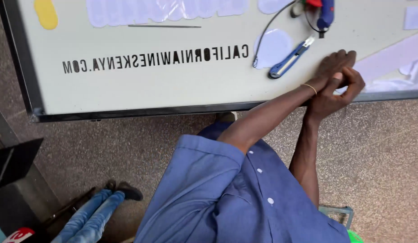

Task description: The person applies adhesive from a small bottle along the edges of a long yellow sign and a white sign on a worktable. They use a utility knife to trim a white strip and then press it onto the adhesive-coated surface. The person handles the signs and adhesive bottle throughout the clip.

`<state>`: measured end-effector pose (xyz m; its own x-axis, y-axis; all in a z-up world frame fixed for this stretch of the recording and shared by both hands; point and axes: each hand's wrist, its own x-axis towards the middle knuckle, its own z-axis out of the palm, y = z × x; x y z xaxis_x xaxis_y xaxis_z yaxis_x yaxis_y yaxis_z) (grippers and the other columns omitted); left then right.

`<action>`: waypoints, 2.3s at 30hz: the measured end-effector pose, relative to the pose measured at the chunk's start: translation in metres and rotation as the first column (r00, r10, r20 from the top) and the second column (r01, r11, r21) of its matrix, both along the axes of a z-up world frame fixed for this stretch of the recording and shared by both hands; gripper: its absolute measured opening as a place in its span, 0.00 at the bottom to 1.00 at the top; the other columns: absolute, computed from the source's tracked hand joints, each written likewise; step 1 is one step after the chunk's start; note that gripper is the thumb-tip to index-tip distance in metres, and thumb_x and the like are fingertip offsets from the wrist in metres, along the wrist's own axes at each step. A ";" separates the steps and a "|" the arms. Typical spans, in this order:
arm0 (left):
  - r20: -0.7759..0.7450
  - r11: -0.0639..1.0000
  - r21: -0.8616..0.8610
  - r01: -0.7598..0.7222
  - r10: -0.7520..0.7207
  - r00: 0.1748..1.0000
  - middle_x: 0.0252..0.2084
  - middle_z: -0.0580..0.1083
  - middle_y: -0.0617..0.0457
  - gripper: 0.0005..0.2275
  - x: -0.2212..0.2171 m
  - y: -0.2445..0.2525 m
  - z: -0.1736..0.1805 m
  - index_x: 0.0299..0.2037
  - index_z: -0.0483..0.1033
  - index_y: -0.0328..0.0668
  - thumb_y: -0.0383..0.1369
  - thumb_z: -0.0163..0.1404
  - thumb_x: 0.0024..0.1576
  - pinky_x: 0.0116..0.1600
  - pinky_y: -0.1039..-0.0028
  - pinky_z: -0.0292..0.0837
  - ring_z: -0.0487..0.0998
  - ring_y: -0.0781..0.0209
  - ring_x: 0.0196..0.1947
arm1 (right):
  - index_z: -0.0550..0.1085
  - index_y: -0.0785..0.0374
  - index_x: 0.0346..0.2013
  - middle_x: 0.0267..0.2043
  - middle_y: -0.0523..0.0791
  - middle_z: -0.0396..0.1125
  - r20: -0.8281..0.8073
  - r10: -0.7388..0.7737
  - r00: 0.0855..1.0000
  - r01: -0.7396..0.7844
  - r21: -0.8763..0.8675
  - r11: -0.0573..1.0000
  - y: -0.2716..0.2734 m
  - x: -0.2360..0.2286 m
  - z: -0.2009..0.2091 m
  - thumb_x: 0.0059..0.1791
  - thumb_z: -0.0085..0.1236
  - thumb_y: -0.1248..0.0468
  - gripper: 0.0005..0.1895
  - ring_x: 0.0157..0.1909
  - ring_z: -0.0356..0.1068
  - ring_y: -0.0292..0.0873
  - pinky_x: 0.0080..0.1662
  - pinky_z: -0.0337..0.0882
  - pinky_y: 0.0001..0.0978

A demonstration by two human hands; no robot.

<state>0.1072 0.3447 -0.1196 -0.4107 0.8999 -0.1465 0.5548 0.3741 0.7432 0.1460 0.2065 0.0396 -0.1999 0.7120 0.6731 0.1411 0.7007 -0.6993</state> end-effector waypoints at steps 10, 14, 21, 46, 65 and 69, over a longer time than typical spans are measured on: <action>0.858 0.831 0.378 -0.409 -0.149 0.492 0.49 0.87 0.51 0.20 -0.017 0.001 -0.058 0.51 0.90 0.42 0.17 0.65 0.49 0.52 0.68 0.83 0.84 0.58 0.49 | 0.72 0.69 0.72 0.72 0.55 0.68 -0.305 -0.186 0.934 0.026 -0.461 0.887 0.057 0.072 -0.082 0.65 0.63 0.66 0.21 0.75 0.65 0.51 0.74 0.70 0.46; 0.981 0.928 0.191 -0.319 -0.195 0.018 0.61 0.83 0.40 0.24 -0.056 -0.086 0.005 0.66 0.79 0.33 0.26 0.67 0.58 0.56 0.62 0.84 0.85 0.51 0.56 | 0.74 0.56 0.69 0.71 0.44 0.68 -0.491 -0.248 0.835 -0.129 -0.613 0.779 0.094 0.085 -0.066 0.63 0.66 0.59 0.20 0.73 0.68 0.47 0.65 0.74 0.45; 0.927 0.940 0.014 -0.341 -0.141 -0.349 0.61 0.76 0.31 0.19 -0.030 -0.132 0.045 0.70 0.73 0.37 0.27 0.57 0.69 0.38 0.90 0.69 0.71 0.71 0.36 | 0.56 0.56 0.84 0.73 0.55 0.66 -0.818 -0.100 0.567 -0.816 -0.574 0.070 0.159 0.091 -0.077 0.52 0.71 0.51 0.50 0.70 0.70 0.54 0.72 0.72 0.55; 0.992 0.530 0.075 -0.844 0.046 0.117 0.66 0.81 0.32 0.25 -0.057 -0.219 0.101 0.74 0.73 0.46 0.39 0.60 0.68 0.39 0.68 0.88 0.89 0.23 0.47 | 0.52 0.56 0.86 0.75 0.51 0.62 -0.780 -0.318 0.538 -0.701 -0.624 0.345 0.275 0.150 -0.067 0.55 0.76 0.66 0.51 0.72 0.71 0.59 0.69 0.76 0.52; 0.910 0.230 0.402 -0.886 0.007 0.415 0.60 0.83 0.38 0.18 -0.001 -0.319 0.087 0.68 0.77 0.40 0.23 0.59 0.68 0.59 0.50 0.89 0.88 0.40 0.56 | 0.80 0.55 0.69 0.72 0.50 0.79 -0.811 -0.126 0.571 -0.814 -0.539 -0.218 0.242 0.118 -0.087 0.58 0.67 0.53 0.24 0.77 0.79 0.55 0.85 0.77 0.66; 0.928 -0.075 0.335 -0.939 -0.144 0.343 0.59 0.84 0.46 0.18 0.023 -0.251 0.059 0.68 0.67 0.55 0.23 0.53 0.74 0.72 0.55 0.79 0.88 0.50 0.57 | 0.76 0.48 0.75 0.71 0.43 0.79 -0.856 -0.004 0.517 -0.841 -0.507 -0.191 0.221 0.113 -0.110 0.59 0.66 0.50 0.28 0.81 0.76 0.50 0.93 0.70 0.63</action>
<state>0.1302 0.0936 -0.0607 -0.9892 0.1357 -0.0560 -0.1449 -0.8412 0.5209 0.2591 0.4270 -0.0704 -0.8104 0.5258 -0.2584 -0.4035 -0.8207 -0.4045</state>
